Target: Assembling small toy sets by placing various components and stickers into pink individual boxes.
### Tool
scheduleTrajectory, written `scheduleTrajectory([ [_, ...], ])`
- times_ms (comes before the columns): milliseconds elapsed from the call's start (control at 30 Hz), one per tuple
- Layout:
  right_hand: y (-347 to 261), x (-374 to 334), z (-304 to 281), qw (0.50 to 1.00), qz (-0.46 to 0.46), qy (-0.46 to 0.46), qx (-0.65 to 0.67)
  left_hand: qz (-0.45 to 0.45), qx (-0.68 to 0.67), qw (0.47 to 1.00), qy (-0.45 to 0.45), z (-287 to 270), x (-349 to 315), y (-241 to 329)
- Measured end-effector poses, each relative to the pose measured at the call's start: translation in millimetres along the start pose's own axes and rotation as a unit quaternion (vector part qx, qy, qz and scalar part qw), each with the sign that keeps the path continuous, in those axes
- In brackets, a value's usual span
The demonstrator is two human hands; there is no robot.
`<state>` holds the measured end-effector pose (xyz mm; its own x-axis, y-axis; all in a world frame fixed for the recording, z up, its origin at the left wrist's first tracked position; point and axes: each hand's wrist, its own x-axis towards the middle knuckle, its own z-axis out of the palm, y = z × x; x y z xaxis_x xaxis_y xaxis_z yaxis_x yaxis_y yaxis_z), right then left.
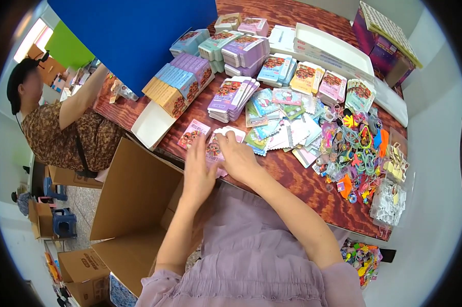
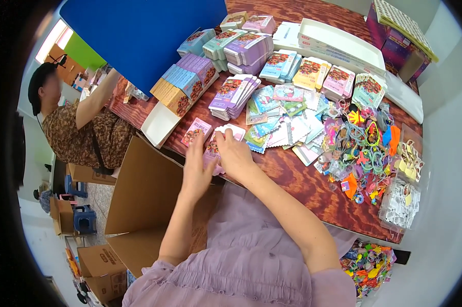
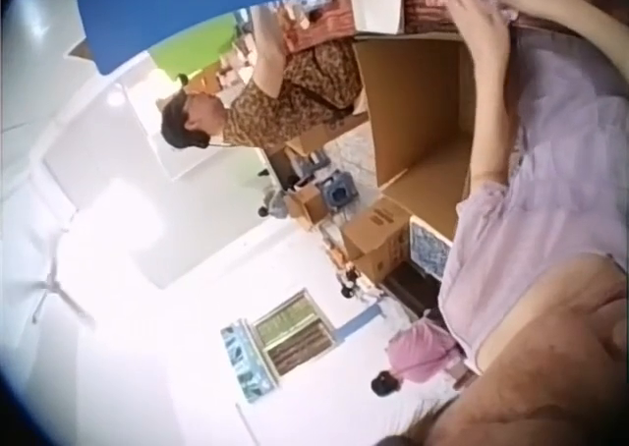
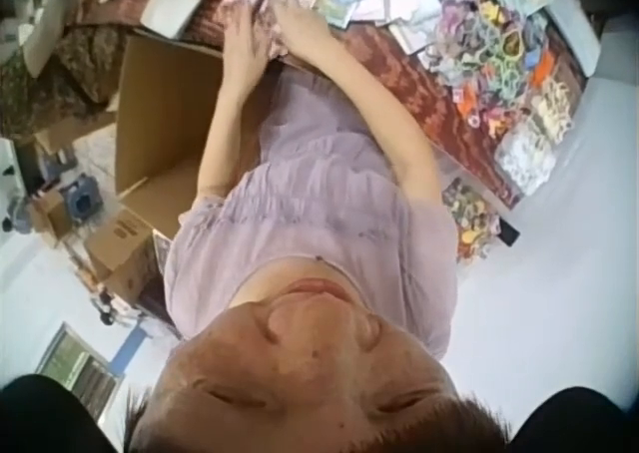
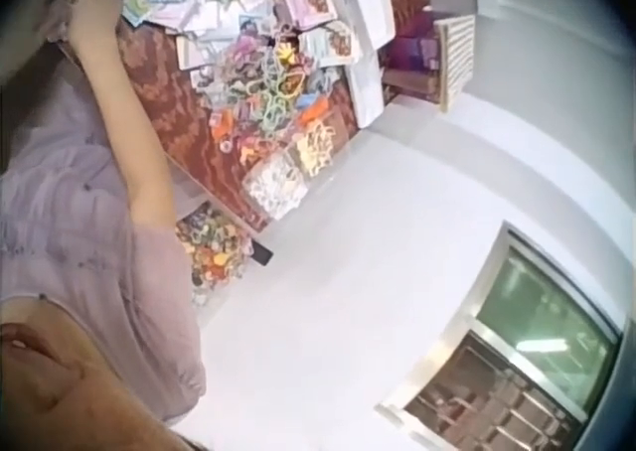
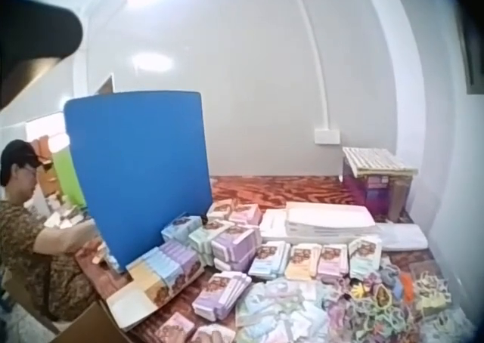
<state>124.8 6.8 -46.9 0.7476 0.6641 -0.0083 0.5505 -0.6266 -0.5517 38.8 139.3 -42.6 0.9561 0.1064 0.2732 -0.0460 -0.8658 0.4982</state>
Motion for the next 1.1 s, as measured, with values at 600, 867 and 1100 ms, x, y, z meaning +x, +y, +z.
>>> scheduleTrajectory([
  [600, -5.0, -192.8, -123.3, 0.968, 0.051, 0.077, 0.234, -0.067, -0.500, 0.696, -0.511, 12.9, -21.6, 107.0],
  [867, 29.8, -230.8, -91.3, 0.787, 0.091, 0.317, 0.521, -0.111, -0.695, 0.549, -0.451, 52.3, -36.2, 138.3],
  [1100, 36.1, -241.6, -71.1, 0.832, 0.069, 0.339, 0.433, -0.141, -0.684, 0.570, -0.433, 66.0, -48.5, 129.5],
])
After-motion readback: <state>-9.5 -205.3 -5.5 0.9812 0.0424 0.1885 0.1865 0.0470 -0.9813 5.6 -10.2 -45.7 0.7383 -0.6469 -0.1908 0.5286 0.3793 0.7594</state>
